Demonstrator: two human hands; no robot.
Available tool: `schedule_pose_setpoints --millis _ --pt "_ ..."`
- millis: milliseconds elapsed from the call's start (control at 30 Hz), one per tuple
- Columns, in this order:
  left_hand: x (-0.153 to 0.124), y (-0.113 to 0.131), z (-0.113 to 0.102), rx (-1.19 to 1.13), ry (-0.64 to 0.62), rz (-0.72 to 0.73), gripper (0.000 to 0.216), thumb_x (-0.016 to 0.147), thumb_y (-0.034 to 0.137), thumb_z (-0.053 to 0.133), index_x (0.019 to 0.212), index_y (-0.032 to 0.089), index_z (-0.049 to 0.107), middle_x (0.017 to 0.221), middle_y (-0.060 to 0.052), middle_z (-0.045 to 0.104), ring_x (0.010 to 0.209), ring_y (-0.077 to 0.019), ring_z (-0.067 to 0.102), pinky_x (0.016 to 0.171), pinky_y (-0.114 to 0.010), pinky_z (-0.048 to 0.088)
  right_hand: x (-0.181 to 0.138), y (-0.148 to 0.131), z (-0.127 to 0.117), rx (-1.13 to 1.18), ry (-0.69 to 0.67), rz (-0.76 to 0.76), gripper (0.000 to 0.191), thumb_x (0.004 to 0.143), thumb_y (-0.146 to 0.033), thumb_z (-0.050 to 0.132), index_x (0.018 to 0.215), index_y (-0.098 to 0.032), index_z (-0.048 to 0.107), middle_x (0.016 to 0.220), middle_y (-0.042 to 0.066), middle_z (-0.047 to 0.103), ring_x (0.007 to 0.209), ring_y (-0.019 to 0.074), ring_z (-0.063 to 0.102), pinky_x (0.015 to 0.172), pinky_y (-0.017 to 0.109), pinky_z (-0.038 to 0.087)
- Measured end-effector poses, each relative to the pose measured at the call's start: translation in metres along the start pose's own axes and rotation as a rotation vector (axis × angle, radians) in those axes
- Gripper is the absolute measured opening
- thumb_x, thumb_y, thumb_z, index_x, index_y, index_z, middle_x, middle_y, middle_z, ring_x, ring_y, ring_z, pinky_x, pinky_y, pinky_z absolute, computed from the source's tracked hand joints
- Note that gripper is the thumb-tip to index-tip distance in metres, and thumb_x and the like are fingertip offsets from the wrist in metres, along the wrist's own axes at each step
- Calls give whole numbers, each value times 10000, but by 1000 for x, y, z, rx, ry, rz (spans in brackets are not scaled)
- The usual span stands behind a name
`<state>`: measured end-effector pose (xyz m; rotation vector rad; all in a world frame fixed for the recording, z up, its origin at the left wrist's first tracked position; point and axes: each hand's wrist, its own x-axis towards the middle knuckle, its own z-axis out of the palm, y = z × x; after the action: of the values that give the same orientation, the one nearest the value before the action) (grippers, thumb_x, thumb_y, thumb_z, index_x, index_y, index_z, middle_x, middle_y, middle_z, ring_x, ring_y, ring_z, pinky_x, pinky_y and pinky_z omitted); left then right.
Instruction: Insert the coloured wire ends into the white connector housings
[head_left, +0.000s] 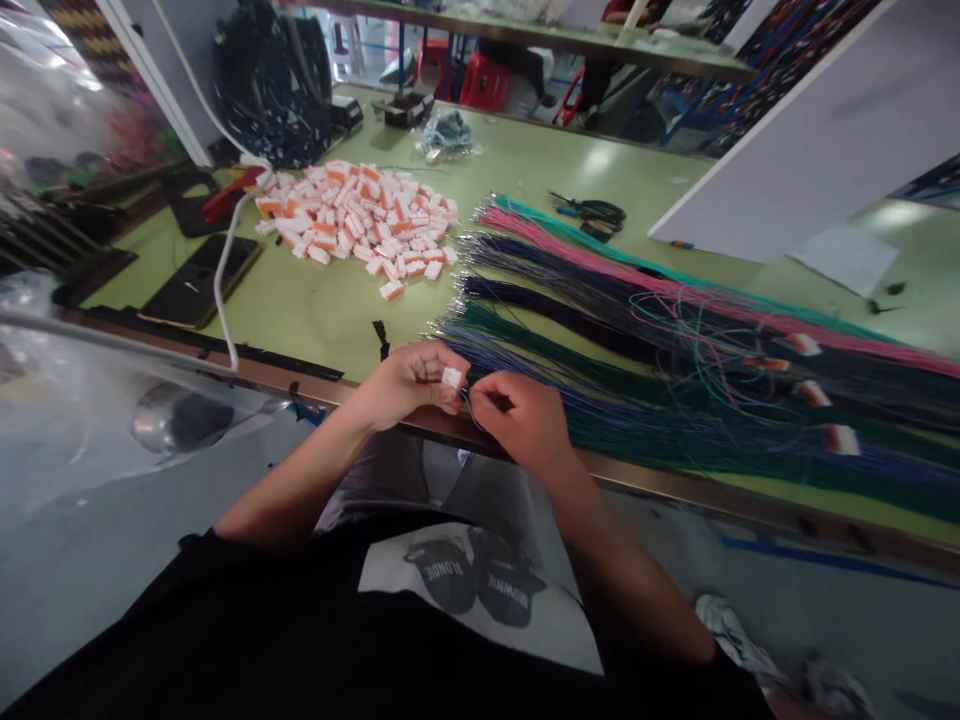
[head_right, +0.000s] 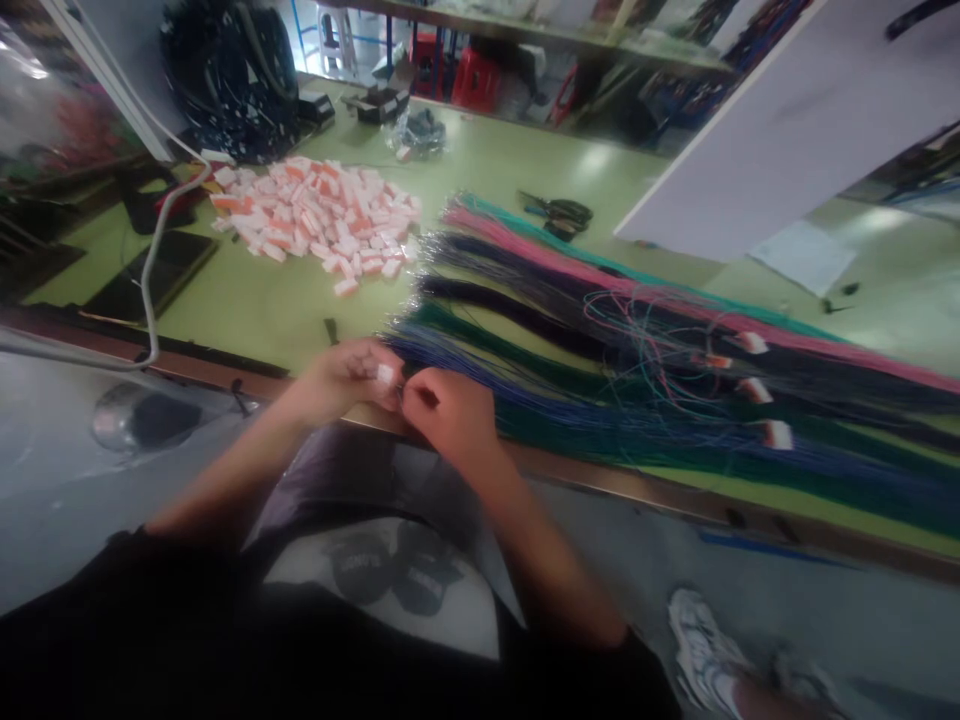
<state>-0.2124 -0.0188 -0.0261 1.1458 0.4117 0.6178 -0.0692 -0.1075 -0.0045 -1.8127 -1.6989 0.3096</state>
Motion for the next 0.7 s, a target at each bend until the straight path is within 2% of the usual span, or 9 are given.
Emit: schedule_pose_setpoints --millis 100,233,433,700 --pt "0 1 1 23 -18 4 236 614 139 739 784 125 575 637 28 624 561 -80 608 577 -212 538 -1 0 2 64 0 16 146 737 -227 504 640 -200 611 609 -8 639 549 107 525 566 230 354" --pt "-1 3 2 52 -26 -17 213 622 120 719 778 126 576 622 30 623 557 -80 607 582 -213 535 0 -1 6 17 12 31 145 739 -233 516 642 -196 617 603 0 633 550 113 520 562 236 346" --pt "0 3 3 63 -5 -49 227 603 109 716 776 126 570 616 32 626 553 -79 604 568 -208 534 1 0 7 53 -45 59 146 755 -244 527 684 -192 643 628 1 652 557 109 530 562 230 348" --pt "-1 4 6 43 41 -93 239 623 133 718 817 129 578 605 34 623 547 -91 612 573 -230 547 16 8 -34 167 -278 -41 131 752 -205 519 714 -187 643 690 -15 653 608 96 538 580 209 363"
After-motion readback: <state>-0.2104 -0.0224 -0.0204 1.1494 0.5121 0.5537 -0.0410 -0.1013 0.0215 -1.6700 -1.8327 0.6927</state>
